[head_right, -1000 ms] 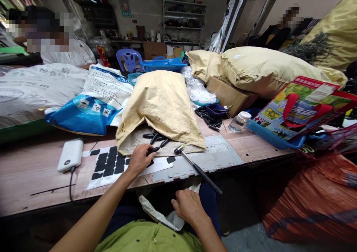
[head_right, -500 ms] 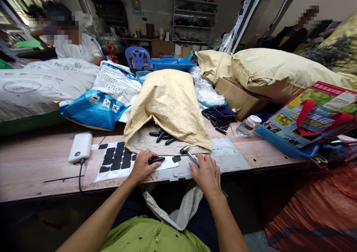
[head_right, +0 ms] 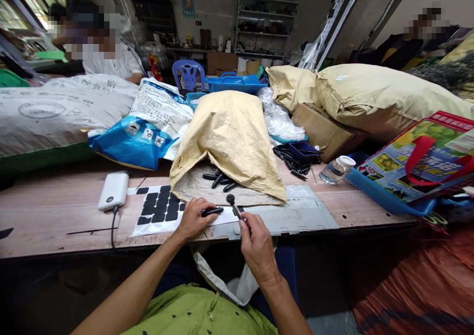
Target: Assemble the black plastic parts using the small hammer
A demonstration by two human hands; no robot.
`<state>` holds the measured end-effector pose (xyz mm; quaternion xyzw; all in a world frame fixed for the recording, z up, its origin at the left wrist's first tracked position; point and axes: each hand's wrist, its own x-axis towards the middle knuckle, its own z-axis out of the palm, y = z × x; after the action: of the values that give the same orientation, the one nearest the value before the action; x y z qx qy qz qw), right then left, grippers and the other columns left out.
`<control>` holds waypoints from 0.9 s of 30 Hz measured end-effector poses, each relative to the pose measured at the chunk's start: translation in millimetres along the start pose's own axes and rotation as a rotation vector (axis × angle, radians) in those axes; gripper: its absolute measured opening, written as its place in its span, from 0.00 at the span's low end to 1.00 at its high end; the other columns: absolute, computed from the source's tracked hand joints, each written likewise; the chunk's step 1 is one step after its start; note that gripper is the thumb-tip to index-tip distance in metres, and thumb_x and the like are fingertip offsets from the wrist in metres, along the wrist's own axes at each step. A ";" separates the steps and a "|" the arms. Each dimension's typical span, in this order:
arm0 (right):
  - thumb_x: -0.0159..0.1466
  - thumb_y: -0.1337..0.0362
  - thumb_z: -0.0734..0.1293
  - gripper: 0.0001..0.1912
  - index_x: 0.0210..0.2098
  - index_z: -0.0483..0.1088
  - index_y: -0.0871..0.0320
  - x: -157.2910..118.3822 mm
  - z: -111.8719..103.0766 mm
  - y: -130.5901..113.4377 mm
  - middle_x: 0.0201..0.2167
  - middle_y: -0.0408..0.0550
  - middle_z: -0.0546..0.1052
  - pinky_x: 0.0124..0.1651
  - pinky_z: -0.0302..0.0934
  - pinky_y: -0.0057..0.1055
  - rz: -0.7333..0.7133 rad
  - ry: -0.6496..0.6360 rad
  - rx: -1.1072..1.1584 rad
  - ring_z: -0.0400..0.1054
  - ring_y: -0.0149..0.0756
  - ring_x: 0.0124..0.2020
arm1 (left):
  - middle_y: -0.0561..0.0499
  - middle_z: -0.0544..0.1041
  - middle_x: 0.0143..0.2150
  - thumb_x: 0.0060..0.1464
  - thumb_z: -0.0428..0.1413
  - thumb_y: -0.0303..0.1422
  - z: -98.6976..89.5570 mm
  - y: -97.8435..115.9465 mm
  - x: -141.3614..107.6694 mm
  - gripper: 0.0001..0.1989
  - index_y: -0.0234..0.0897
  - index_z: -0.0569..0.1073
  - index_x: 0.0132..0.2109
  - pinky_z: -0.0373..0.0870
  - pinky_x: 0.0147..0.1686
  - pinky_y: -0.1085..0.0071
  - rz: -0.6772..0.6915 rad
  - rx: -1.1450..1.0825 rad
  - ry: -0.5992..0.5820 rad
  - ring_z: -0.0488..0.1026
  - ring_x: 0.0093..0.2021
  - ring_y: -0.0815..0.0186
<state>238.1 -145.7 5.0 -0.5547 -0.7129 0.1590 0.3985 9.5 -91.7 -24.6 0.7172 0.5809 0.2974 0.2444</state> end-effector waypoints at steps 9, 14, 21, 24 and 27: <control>0.73 0.67 0.58 0.21 0.62 0.68 0.51 -7.5 24.2 -27.4 0.42 0.50 0.76 0.48 0.70 0.32 -0.135 -0.061 0.007 0.74 0.37 0.43 | 0.52 0.75 0.37 0.55 0.64 0.35 1.6 -3.6 1.4 0.06 0.47 0.82 0.41 0.59 0.48 0.62 -0.007 0.004 -0.007 0.67 0.45 0.59; 0.73 0.68 0.57 0.22 0.63 0.69 0.51 -10.5 30.6 -26.2 0.36 0.48 0.73 0.41 0.69 0.29 -0.136 -0.138 -0.117 0.72 0.35 0.35 | 0.52 0.75 0.36 0.55 0.63 0.34 0.7 -1.9 1.0 0.02 0.44 0.81 0.34 0.58 0.48 0.62 -0.013 0.009 0.000 0.67 0.44 0.61; 0.74 0.64 0.55 0.22 0.64 0.67 0.52 -9.3 22.1 -23.0 0.37 0.50 0.72 0.46 0.68 0.33 -0.082 -0.072 -0.095 0.71 0.37 0.38 | 0.52 0.77 0.37 0.53 0.64 0.35 1.5 -2.7 1.1 0.09 0.49 0.83 0.43 0.59 0.49 0.60 -0.018 -0.025 0.002 0.68 0.46 0.58; 0.74 0.64 0.55 0.22 0.63 0.69 0.51 -11.8 22.7 -20.1 0.36 0.49 0.72 0.44 0.69 0.33 -0.063 -0.089 -0.105 0.71 0.37 0.36 | 0.52 0.77 0.37 0.54 0.64 0.35 1.8 -3.0 1.6 0.08 0.49 0.83 0.42 0.59 0.49 0.59 -0.020 -0.012 -0.005 0.68 0.46 0.58; 0.74 0.64 0.55 0.21 0.62 0.69 0.52 -13.7 22.4 -15.9 0.37 0.49 0.73 0.45 0.68 0.32 -0.053 -0.083 -0.107 0.72 0.37 0.38 | 0.51 0.77 0.38 0.54 0.64 0.35 1.1 -2.2 1.6 0.09 0.48 0.83 0.43 0.59 0.49 0.59 -0.020 0.003 -0.006 0.68 0.46 0.58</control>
<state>211.8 -158.8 -3.9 -0.5488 -0.7508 0.1329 0.3427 9.0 -89.7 -26.7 0.7126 0.5879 0.2917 0.2481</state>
